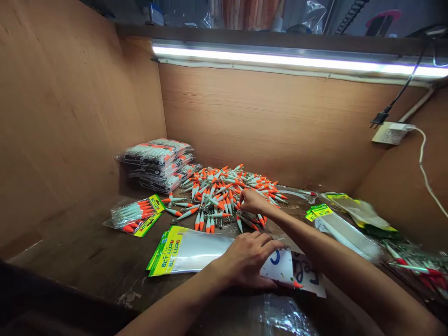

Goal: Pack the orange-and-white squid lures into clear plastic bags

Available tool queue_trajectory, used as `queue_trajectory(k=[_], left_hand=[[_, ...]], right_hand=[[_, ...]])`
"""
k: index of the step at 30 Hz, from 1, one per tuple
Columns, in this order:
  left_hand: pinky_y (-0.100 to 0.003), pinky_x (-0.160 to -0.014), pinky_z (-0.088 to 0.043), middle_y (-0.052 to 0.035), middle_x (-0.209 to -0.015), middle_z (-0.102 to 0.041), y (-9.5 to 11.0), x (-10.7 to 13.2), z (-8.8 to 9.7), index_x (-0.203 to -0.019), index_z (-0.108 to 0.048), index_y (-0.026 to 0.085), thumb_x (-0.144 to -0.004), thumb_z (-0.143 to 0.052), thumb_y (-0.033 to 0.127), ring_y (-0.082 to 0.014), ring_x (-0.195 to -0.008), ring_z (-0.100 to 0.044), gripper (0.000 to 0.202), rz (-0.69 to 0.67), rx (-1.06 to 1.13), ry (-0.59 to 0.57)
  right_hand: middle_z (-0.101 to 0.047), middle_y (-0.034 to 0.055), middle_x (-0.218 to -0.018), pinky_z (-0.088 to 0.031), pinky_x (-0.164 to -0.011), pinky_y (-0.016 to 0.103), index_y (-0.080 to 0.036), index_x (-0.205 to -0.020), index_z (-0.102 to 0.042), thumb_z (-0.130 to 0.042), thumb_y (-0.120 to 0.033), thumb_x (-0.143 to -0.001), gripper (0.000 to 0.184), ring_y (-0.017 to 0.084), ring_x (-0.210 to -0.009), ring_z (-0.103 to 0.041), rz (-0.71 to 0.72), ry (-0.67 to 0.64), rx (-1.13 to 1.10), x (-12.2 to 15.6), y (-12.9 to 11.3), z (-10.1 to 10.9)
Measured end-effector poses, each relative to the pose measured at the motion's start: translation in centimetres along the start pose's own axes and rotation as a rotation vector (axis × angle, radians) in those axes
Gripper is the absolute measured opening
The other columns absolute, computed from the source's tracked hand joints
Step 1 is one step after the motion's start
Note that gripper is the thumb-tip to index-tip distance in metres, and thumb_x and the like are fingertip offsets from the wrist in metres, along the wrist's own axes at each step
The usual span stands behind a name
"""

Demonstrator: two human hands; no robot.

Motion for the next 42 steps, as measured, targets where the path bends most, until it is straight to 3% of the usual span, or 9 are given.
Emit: queue_trajectory(k=[5,9,13,19,26,33,36,39,42], left_hand=[[-0.042,-0.092,-0.049,-0.0091,-0.125,-0.06,-0.2,0.0,0.6,-0.14,-0.043,0.027,-0.069,-0.078,0.057,-0.0315,-0.11,-0.059,0.085,0.016,0.058,0.032],[-0.043,-0.093,-0.05,-0.008,-0.124,-0.06,-1.7,0.2,1.4,-0.138,-0.044,0.028,-0.069,-0.08,0.047,-0.0301,-0.109,-0.06,0.08,0.124,0.111,0.116],[-0.043,-0.093,-0.051,-0.0076,-0.124,-0.06,-3.6,0.5,2.6,-0.137,-0.044,0.027,-0.069,-0.08,0.035,-0.0299,-0.11,-0.059,0.077,0.227,0.127,0.244],[-0.044,-0.097,-0.049,-0.0073,-0.128,-0.059,-4.0,0.4,3.5,-0.139,-0.042,0.027,-0.073,-0.077,0.034,-0.0293,-0.114,-0.058,0.075,0.251,0.134,0.35],[-0.042,-0.096,-0.049,-0.0067,-0.128,-0.06,-3.4,-0.1,3.2,-0.138,-0.043,0.027,-0.067,-0.079,0.027,-0.0289,-0.112,-0.059,0.079,0.212,0.131,0.327],[-0.041,-0.096,-0.048,-0.0075,-0.126,-0.061,-2.9,-0.1,2.9,-0.137,-0.043,0.025,-0.066,-0.081,0.03,-0.0288,-0.112,-0.059,0.081,0.173,0.113,0.266],[-0.041,-0.094,-0.049,-0.008,-0.124,-0.063,-1.9,-0.2,1.5,-0.134,-0.046,0.024,-0.065,-0.082,0.043,-0.0306,-0.11,-0.061,0.08,0.117,0.136,0.152],[-0.04,-0.093,-0.049,-0.0086,-0.123,-0.064,-0.3,-0.3,0.1,-0.134,-0.048,0.024,-0.067,-0.08,0.053,-0.0308,-0.11,-0.062,0.08,-0.001,0.185,0.04],[-0.038,-0.095,-0.048,-0.0084,-0.122,-0.065,1.2,-0.1,-0.8,-0.135,-0.047,0.026,-0.069,-0.077,0.057,-0.0298,-0.109,-0.063,0.079,-0.103,0.211,-0.037]], right_hand=[[-0.069,0.0019,-0.08,-0.039,-0.058,0.022,-0.017,-0.117,-0.065,-0.057,-0.019,-0.079,0.039,0.013,-0.067,-0.059,-0.006,0.111,-0.112,2.4,2.2,4.9],[-0.064,-0.0007,-0.068,-0.042,-0.054,0.023,-0.016,-0.105,-0.068,-0.063,-0.032,-0.082,0.028,0.012,-0.057,-0.056,-0.016,0.203,-0.517,7.3,5.9,9.6],[-0.071,0.0037,-0.081,-0.051,-0.065,0.027,-0.018,-0.093,-0.064,-0.079,-0.042,-0.074,0.034,0.016,-0.07,-0.065,-0.058,0.301,-0.855,13.7,10.4,12.2],[-0.074,0.0054,-0.086,-0.05,-0.068,0.03,-0.018,-0.088,-0.072,-0.077,-0.045,-0.08,0.027,0.018,-0.074,-0.064,-0.034,0.258,-0.652,18.6,11.9,10.0],[-0.072,0.0053,-0.1,-0.042,-0.096,0.046,-0.025,-0.08,-0.075,-0.075,-0.033,-0.085,0.01,0.025,-0.101,-0.057,0.364,0.386,-0.125,18.4,3.8,7.5],[-0.072,0.0037,-0.095,-0.042,-0.097,0.042,-0.026,-0.087,-0.076,-0.068,-0.033,-0.091,0.012,0.022,-0.104,-0.057,0.517,0.053,-0.197,18.2,2.6,6.8],[-0.073,0.0049,-0.096,-0.047,-0.088,0.034,-0.024,-0.091,-0.077,-0.061,-0.039,-0.095,0.023,0.021,-0.096,-0.061,0.442,-0.09,-0.319,17.9,4.3,7.2],[-0.072,0.0042,-0.085,-0.046,-0.069,0.027,-0.018,-0.092,-0.075,-0.053,-0.045,-0.097,0.036,0.018,-0.077,-0.062,0.19,0.017,-0.347,15.2,6.7,7.4],[-0.071,0.0028,-0.079,-0.042,-0.065,0.024,-0.016,-0.091,-0.075,-0.052,-0.04,-0.096,0.033,0.016,-0.071,-0.06,0.086,0.034,-0.18,11.5,6.1,5.0]])
Point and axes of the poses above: each hand's wrist, its own x-axis away from the middle knuckle, its own z-axis out of the back of the hand, y = z × x, the point moved 8 cm from there along -x, towards the middle knuckle
